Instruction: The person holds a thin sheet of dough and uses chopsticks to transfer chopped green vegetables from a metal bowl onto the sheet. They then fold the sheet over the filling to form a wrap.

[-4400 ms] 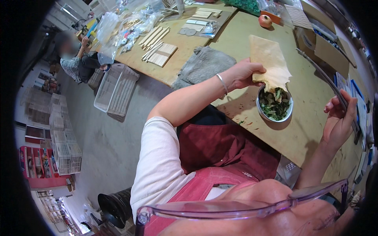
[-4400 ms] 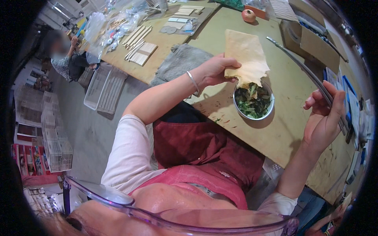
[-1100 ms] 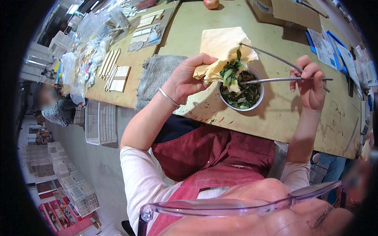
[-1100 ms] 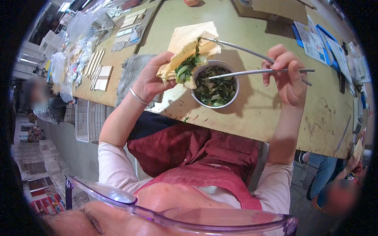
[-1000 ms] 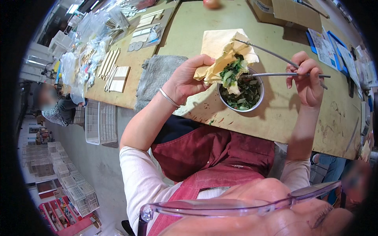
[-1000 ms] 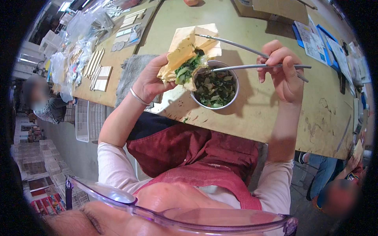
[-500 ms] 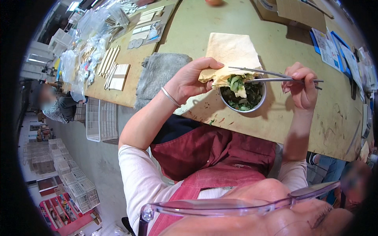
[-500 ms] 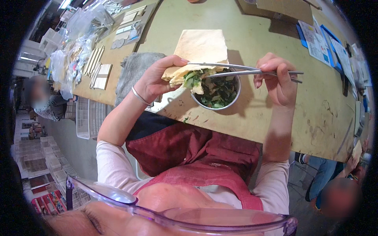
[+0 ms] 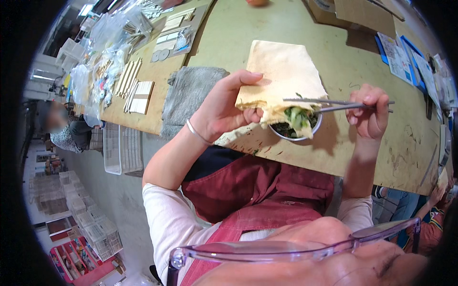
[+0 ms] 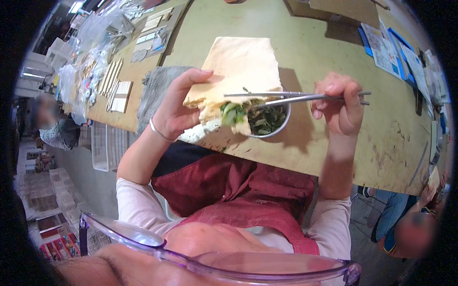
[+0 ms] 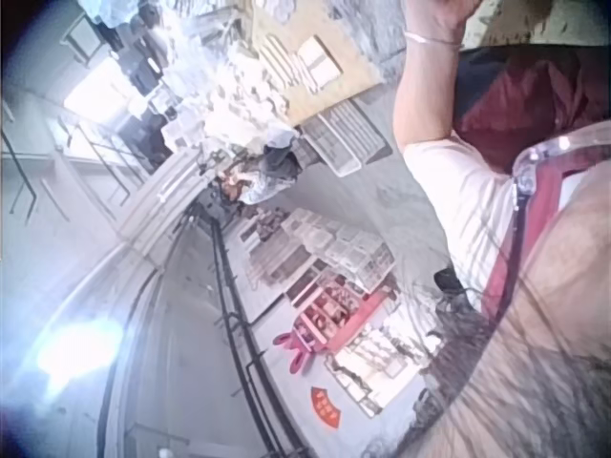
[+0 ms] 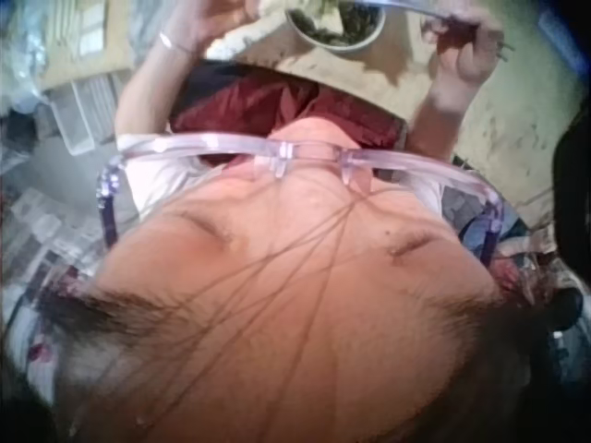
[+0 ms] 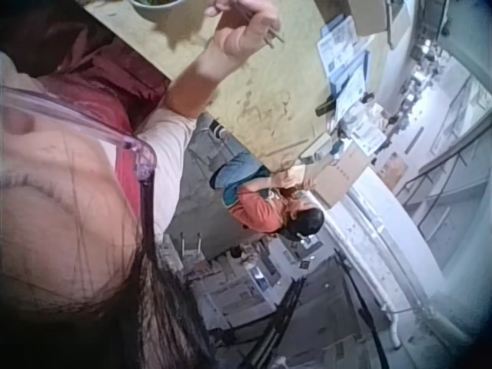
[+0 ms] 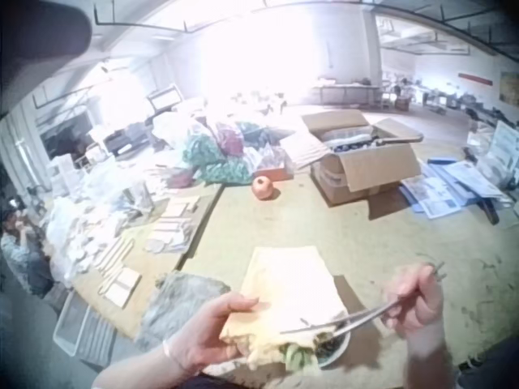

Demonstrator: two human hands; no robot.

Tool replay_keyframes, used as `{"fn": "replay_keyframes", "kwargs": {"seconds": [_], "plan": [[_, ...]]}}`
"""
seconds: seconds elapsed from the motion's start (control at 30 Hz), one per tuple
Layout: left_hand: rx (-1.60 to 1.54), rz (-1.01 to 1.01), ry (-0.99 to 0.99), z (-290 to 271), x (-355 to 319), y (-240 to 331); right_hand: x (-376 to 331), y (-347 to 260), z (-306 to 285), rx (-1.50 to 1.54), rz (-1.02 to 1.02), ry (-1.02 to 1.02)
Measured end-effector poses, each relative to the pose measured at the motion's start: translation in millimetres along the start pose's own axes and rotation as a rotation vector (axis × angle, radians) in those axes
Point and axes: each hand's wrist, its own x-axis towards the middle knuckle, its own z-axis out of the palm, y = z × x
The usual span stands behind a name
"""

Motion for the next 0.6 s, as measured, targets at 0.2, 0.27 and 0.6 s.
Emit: {"fn": "replay_keyframes", "kwargs": {"seconds": [0.2,0.27,0.6], "plan": [[-0.059,-0.095,-0.125,9,-19,4,-4,-3,9,-0.023,-0.030,-0.005],[-0.013,-0.035,-0.099,9,-19,4,-4,-3,7,-0.013,-0.048,-0.006],[-0.112,-0.086,-0.060,14,-21,4,-2,0,14,0.035,-0.062,-0.020]]}}
